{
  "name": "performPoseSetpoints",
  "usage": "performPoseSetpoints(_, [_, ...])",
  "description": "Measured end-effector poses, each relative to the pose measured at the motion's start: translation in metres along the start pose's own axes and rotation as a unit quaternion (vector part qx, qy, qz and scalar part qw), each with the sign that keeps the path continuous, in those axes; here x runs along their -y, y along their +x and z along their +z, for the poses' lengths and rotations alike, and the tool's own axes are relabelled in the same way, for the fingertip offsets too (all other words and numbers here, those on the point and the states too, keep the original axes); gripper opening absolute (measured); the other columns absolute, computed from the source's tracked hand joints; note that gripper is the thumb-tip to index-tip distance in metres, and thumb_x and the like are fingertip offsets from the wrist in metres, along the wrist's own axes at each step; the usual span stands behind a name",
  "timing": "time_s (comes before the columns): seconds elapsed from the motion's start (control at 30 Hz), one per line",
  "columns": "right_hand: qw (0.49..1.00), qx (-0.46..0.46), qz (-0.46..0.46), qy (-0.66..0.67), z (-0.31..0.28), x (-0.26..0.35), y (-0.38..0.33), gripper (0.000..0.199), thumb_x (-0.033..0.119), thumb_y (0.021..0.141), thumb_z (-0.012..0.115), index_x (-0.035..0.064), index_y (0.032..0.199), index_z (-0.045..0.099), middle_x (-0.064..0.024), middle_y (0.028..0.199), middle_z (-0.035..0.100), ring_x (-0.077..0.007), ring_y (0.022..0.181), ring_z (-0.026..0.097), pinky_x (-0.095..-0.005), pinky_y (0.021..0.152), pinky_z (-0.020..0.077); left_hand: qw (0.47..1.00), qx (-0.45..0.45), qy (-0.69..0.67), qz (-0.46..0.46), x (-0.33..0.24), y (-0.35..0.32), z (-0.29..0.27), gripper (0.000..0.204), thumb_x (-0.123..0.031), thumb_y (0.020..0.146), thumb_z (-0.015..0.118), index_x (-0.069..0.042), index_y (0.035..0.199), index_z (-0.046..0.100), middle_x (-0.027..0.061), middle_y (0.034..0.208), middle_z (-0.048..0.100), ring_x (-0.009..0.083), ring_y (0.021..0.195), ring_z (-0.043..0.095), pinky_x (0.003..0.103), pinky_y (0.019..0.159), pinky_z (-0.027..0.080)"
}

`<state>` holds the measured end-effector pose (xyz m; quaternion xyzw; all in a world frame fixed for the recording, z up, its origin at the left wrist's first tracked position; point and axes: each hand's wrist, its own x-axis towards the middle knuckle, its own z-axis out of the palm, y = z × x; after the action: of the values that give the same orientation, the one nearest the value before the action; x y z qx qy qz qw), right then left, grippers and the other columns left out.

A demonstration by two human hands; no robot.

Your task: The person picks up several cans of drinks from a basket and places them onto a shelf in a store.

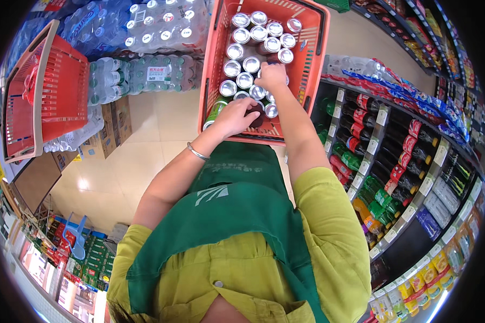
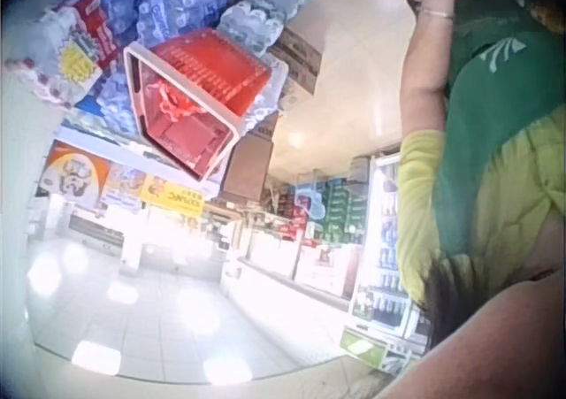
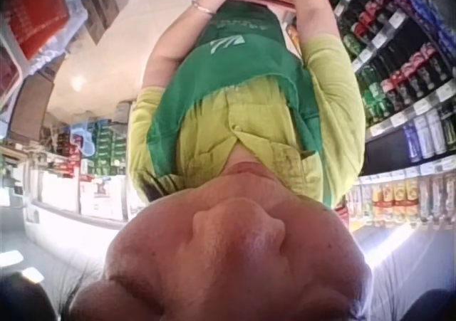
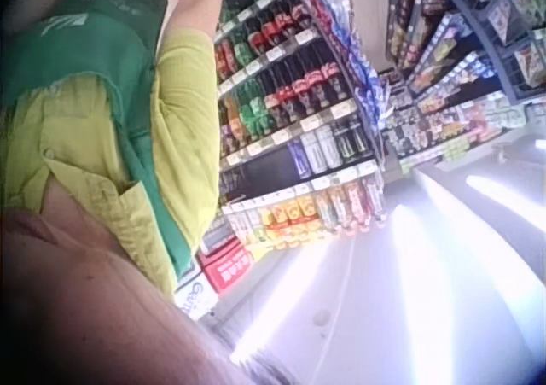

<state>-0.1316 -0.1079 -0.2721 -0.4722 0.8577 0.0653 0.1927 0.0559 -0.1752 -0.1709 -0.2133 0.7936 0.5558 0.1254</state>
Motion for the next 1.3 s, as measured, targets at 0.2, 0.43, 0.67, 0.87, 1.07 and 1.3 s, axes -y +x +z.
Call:
performPoseSetpoints(0.2, [0.976, -0.109, 0.075, 0.171, -0.075, -0.014, -0.064, 0.050, 0.031, 0.062, 0.067, 0.0010, 0.101, 0.059, -0.0186, 0.081, 0.064, -0.0331, 0.081, 0.063, -0.0416, 0.073, 0.0506, 0.987, 0.024, -0.143, -0.071, 0.000, 0.009, 0.014, 0.032, -0.026, 0.088, 0.059, -0.001, 0.108, 0.056, 0.0100, 0.096, 0.063, 0.0179, 0.088, 0.060, 0.030, 0.076, 0.048])
performPoseSetpoints(0.43, [0.559, -0.128, 0.245, 0.782, -0.132, -0.034, -0.198, 0.039, 0.025, 0.089, 0.051, -0.0042, 0.114, 0.047, -0.0177, 0.092, 0.063, -0.0213, 0.067, 0.064, -0.0290, 0.057, 0.0574, 0.843, 0.070, -0.518, -0.125, -0.059, 0.018, 0.034, 0.069, -0.059, 0.091, 0.037, -0.002, 0.129, 0.036, 0.0187, 0.128, 0.047, 0.0277, 0.115, 0.049, 0.041, 0.099, 0.036])
performPoseSetpoints(0.67, [0.183, 0.065, 0.124, 0.973, -0.143, 0.000, -0.266, 0.058, 0.048, 0.087, 0.043, -0.0040, 0.114, 0.051, -0.0223, 0.087, 0.063, -0.0266, 0.061, 0.062, -0.0309, 0.055, 0.0551, 0.743, 0.055, -0.667, 0.006, -0.129, 0.015, 0.045, 0.050, -0.042, 0.091, 0.050, -0.005, 0.123, 0.041, 0.0117, 0.117, 0.056, 0.0250, 0.106, 0.056, 0.044, 0.094, 0.045])
performPoseSetpoints(0.87, [0.079, 0.095, 0.103, 0.987, -0.182, 0.011, -0.291, 0.060, 0.049, 0.093, 0.033, -0.0040, 0.117, 0.046, -0.0265, 0.095, 0.063, -0.0294, 0.072, 0.067, -0.0370, 0.064, 0.0586, 0.713, 0.099, -0.687, -0.101, -0.145, 0.018, 0.071, 0.060, -0.054, 0.081, 0.059, 0.001, 0.102, 0.054, 0.0150, 0.085, 0.063, 0.0230, 0.071, 0.065, 0.033, 0.063, 0.056])
performPoseSetpoints(1.07, [0.059, 0.084, 0.073, 0.992, -0.182, 0.004, -0.305, 0.062, 0.050, 0.093, 0.033, -0.0053, 0.117, 0.045, -0.0306, 0.104, 0.059, -0.0313, 0.077, 0.067, -0.0398, 0.071, 0.0577, 0.722, 0.149, -0.657, -0.156, -0.169, 0.010, 0.076, 0.053, -0.054, 0.079, 0.062, -0.003, 0.094, 0.056, 0.0125, 0.082, 0.063, 0.0202, 0.067, 0.064, 0.030, 0.060, 0.056])
performPoseSetpoints(1.3, [0.075, 0.071, 0.052, 0.993, -0.179, 0.003, -0.317, 0.065, 0.053, 0.092, 0.033, -0.0058, 0.119, 0.045, -0.0286, 0.107, 0.059, -0.0310, 0.087, 0.065, -0.0413, 0.078, 0.0547, 0.734, 0.167, -0.636, -0.171, -0.179, 0.007, 0.082, 0.054, -0.054, 0.079, 0.061, -0.002, 0.092, 0.057, 0.0122, 0.080, 0.063, 0.0199, 0.064, 0.064, 0.030, 0.057, 0.056])
